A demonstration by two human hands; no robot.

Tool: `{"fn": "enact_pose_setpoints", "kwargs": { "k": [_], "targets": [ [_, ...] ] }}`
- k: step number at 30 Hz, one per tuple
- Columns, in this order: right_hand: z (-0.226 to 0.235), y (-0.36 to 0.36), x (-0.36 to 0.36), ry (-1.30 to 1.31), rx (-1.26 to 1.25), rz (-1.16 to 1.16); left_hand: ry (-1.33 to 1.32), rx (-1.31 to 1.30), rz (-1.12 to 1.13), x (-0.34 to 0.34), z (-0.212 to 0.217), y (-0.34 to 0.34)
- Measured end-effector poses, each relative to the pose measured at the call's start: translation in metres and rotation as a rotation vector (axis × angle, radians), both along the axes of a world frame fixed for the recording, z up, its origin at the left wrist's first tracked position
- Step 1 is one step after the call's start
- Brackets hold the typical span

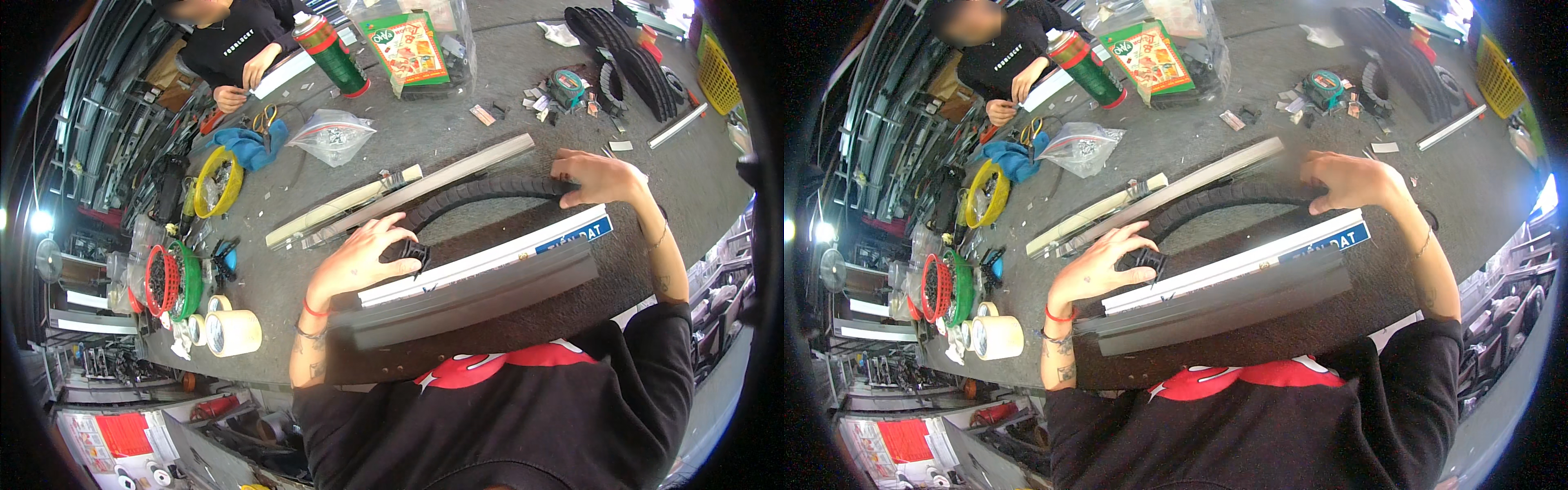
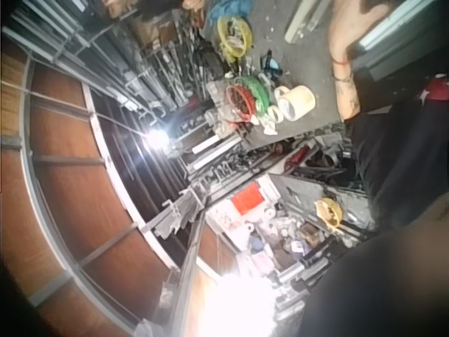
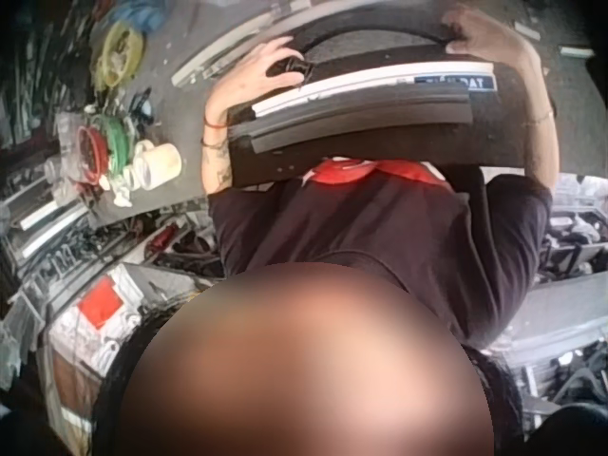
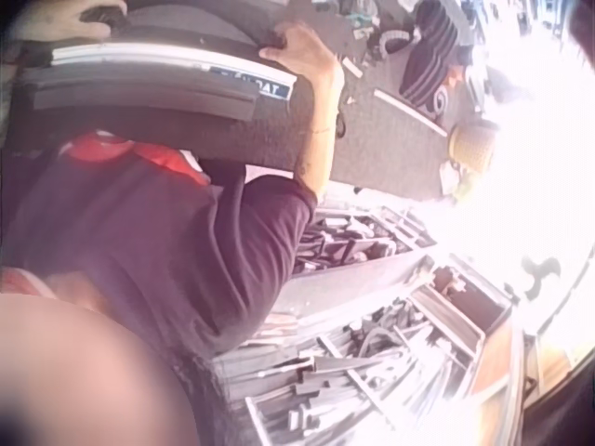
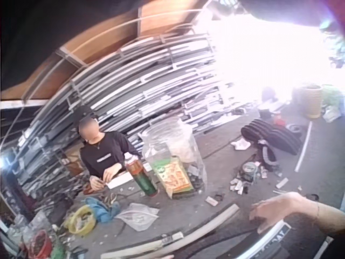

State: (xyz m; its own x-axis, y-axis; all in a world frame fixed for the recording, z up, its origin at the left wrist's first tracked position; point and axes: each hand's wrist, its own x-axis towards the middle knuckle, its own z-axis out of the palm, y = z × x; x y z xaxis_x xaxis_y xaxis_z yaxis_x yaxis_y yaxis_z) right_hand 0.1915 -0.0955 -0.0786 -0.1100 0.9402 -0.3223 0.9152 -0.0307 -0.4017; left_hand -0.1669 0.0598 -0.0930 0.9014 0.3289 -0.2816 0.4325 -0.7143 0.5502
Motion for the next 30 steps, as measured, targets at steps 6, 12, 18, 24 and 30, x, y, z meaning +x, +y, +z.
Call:
{"fn": "enact_pose_setpoints", "kwargs": {
  "k": [6,12,18,24,30],
  "targets": [
    [0.000,-0.015,0.002,0.145,0.471,-0.072,-0.034,-0.131,-0.003,0.000,0.003,0.005],
    [0.021,-0.022,-0.009,0.104,0.969,-0.194,-0.180,0.085,-0.065,0.002,0.026,-0.012],
    [-0.005,-0.025,0.003,0.154,1.020,-0.301,-0.313,0.679,-0.012,-0.001,0.038,-0.031],
    [-0.038,-0.029,0.025,-0.090,0.537,-0.260,-0.072,-0.103,-0.013,0.008,0.023,-0.030],
    [0.010,-0.039,0.045,-0.344,0.111,-0.319,-0.156,0.139,-0.041,-0.011,0.040,-0.011]
  ]
}}
